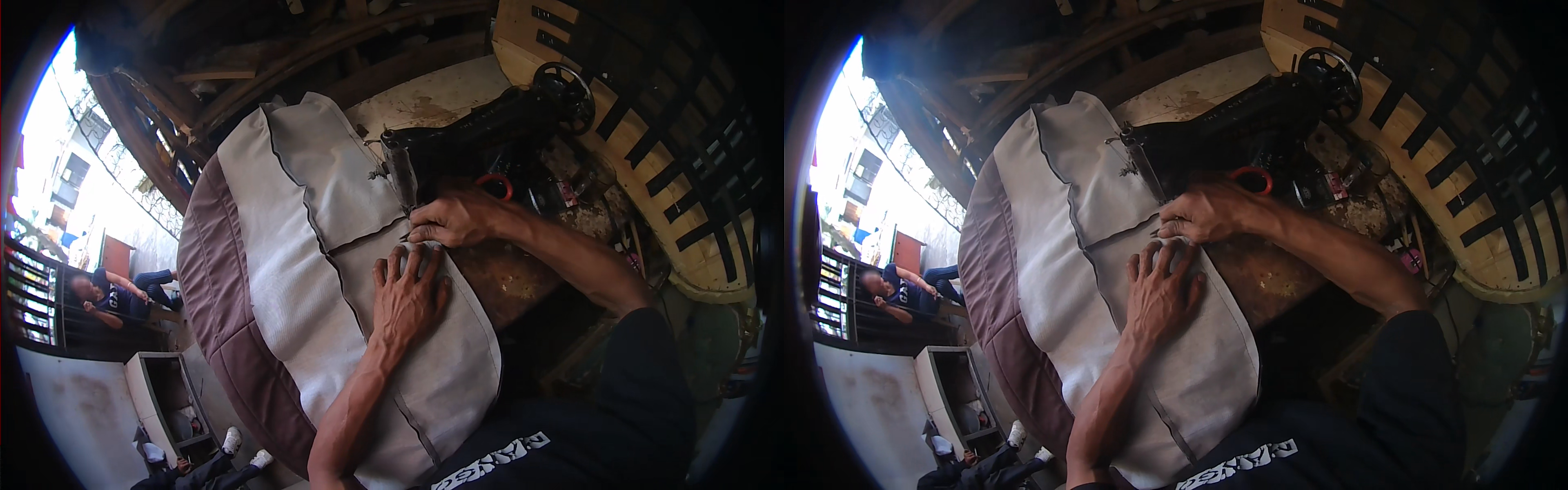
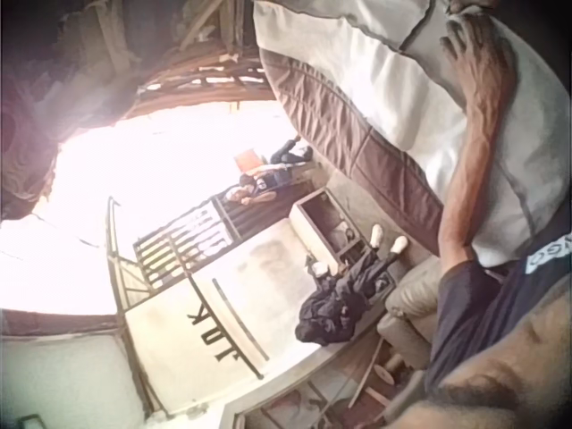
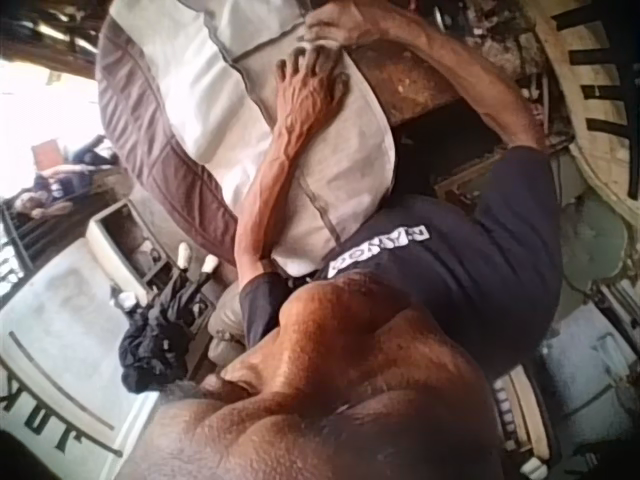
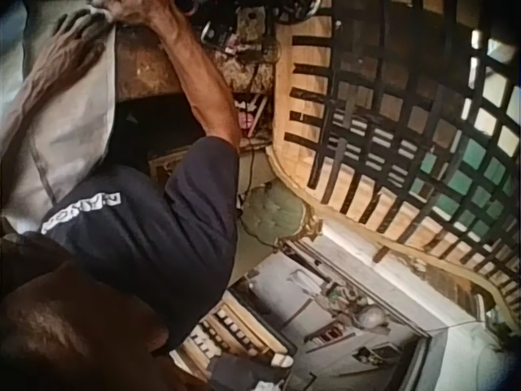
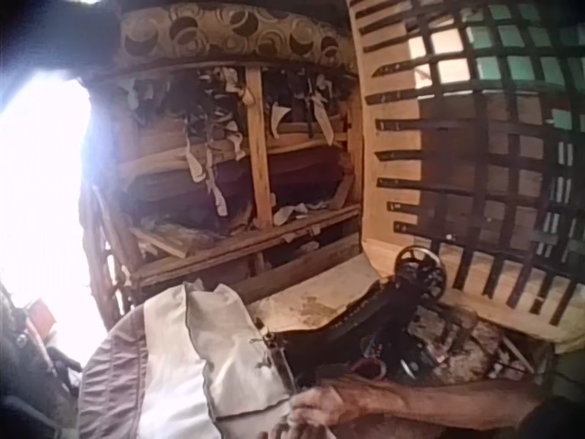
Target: The person sews fabric using a sewing machine, trims the fabric and thread with scissors, and stitches along the edge of the fabric with the sewing machine.
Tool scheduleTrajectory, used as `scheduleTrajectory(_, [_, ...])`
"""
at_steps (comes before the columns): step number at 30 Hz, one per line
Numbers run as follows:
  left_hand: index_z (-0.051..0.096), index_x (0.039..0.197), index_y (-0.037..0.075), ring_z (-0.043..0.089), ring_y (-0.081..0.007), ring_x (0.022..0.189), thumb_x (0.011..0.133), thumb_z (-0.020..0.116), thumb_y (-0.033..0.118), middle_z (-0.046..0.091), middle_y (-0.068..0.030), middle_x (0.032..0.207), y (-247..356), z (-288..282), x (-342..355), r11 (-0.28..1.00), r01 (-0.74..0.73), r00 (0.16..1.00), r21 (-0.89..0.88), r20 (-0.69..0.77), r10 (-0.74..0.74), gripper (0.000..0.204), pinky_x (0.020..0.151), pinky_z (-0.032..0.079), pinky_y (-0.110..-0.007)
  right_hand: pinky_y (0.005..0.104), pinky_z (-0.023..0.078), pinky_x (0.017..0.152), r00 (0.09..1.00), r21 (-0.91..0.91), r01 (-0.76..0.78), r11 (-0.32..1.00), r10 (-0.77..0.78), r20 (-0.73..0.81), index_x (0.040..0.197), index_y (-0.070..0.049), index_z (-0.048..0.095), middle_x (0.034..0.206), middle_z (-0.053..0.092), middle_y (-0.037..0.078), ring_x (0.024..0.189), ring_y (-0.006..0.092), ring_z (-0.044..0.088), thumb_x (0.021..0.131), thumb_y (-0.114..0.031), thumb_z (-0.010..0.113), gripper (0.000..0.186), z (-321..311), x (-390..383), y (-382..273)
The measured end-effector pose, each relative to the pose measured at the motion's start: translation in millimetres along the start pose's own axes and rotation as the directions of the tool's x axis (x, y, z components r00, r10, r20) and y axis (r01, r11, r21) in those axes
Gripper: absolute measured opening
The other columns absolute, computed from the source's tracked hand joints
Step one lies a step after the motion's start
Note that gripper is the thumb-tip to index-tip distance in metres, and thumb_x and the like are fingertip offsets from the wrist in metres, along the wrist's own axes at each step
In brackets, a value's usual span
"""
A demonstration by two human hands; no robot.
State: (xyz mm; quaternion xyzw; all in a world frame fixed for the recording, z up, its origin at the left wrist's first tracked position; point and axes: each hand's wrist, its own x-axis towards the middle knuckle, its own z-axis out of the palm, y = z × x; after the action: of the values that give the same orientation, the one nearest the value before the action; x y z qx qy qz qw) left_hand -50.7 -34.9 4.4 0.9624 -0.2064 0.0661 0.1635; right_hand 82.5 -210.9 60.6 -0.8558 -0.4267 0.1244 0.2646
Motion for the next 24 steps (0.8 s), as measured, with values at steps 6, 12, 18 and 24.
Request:
scheduleTrajectory(6, [0.066,0.128,0.009,0.063,-0.0358,0.111,0.093,0.066,0.012,0.068,-0.0144,0.120,-16,9,14,0.960,0.108,0.964,-0.259,-0.208,-0.164,0.036,0.097,0.048,-0.047,0.0433,0.046,0.083,0.980,-0.448,-0.087,0.890,-0.006,-0.201,0.091,-0.013,0.073,0.095,0.071,0.009,0.090,0.0295,0.068,0.096,-0.040,0.065,0.029,6,-29,40])
scheduleTrajectory(12, [0.067,0.127,0.016,0.066,-0.0358,0.102,0.093,0.058,0.006,0.064,-0.0126,0.109,-27,2,56,0.963,0.188,0.964,-0.193,-0.154,-0.219,0.037,0.084,0.054,-0.048,0.0492,0.054,0.084,0.909,-0.182,-0.300,0.936,0.223,-0.351,0.098,-0.012,0.073,0.111,0.073,0.010,0.095,0.0343,0.072,0.101,-0.042,0.058,0.034,16,-44,53])
scheduleTrajectory(18, [0.068,0.114,0.013,0.068,-0.0371,0.101,0.093,0.053,0.007,0.064,-0.0138,0.105,-21,4,70,0.963,0.201,0.967,-0.178,-0.120,-0.224,0.026,0.080,0.054,-0.047,0.0519,0.056,0.078,0.897,-0.126,-0.257,0.958,0.188,-0.400,0.102,-0.012,0.075,0.092,0.074,0.016,0.088,0.0400,0.071,0.102,-0.044,0.055,0.037,13,-45,52])
scheduleTrajectory(24, [0.062,0.099,0.002,0.061,-0.0407,0.092,0.084,0.059,0.000,0.061,-0.0192,0.094,20,-9,14,0.745,-0.075,0.982,-0.663,0.082,0.172,0.016,0.083,0.050,-0.046,0.0515,0.055,0.073,0.902,-0.099,-0.272,0.957,0.217,-0.374,0.099,-0.012,0.075,0.083,0.072,0.017,0.083,0.0396,0.071,0.101,-0.046,0.059,0.037,13,-67,55])
